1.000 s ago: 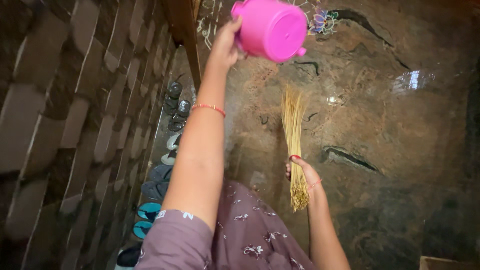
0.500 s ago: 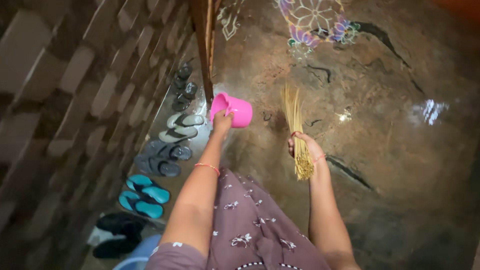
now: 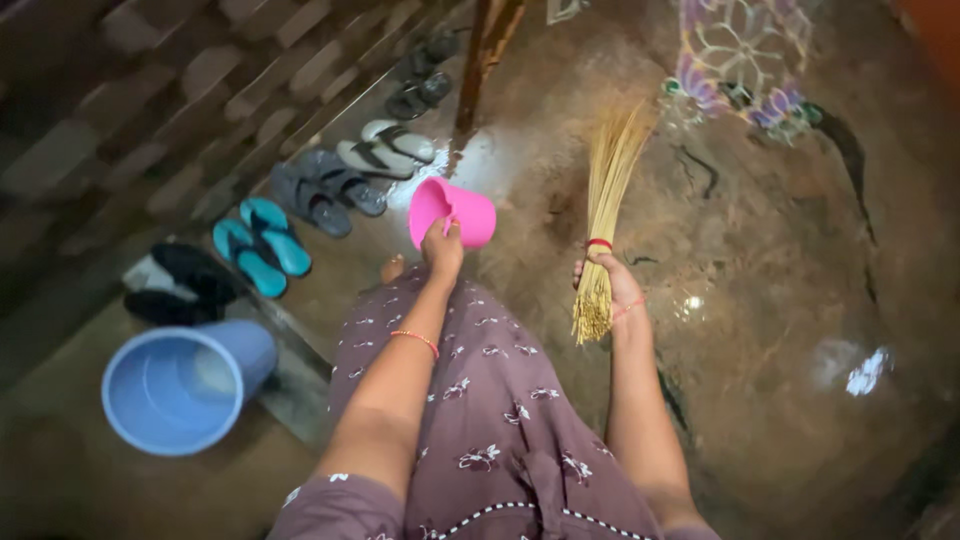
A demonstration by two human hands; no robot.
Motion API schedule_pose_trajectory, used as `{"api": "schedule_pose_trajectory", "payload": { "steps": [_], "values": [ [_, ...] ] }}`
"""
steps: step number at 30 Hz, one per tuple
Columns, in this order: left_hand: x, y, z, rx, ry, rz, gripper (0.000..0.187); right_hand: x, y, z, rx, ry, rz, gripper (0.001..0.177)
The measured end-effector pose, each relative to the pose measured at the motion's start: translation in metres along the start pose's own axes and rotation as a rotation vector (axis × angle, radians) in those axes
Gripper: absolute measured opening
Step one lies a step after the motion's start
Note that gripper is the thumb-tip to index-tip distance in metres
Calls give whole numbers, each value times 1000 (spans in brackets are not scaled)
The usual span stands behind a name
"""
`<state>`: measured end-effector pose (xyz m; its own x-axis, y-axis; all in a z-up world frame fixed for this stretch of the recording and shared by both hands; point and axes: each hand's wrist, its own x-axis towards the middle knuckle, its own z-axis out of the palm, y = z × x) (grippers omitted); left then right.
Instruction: The person pours water from a small pink bucket onto a stone floor and scrubs the surface using a stick broom, moving around decorative patterns and near footwear.
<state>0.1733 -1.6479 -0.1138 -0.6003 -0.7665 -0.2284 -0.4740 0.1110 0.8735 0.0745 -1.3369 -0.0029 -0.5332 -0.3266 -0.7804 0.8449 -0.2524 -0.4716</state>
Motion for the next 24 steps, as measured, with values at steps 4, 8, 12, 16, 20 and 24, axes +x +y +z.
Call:
{"api": "schedule_pose_trajectory", "payload": {
  "steps": [4,8,12,16,20,24],
  "values": [
    [-22,-24,-40,46,42,-150,28,16,10,4,25,-50,135,23],
    [-57,-59,-65,-62,233,-155,27,45,34,4,147,-187,330,20],
    [-95,-87,-87,-134,304,-140,28,62,67,11,175,-213,470,18],
    [-100,-106,-90,-166,275,-187,28,50,110,20,115,-194,528,28],
    [-126,-116,-54,-303,354,-286,25,10,140,40,-220,-130,501,36],
    [-165,-130,-35,-350,326,-410,29,-12,155,45,-590,-60,387,55]
  ]
}}
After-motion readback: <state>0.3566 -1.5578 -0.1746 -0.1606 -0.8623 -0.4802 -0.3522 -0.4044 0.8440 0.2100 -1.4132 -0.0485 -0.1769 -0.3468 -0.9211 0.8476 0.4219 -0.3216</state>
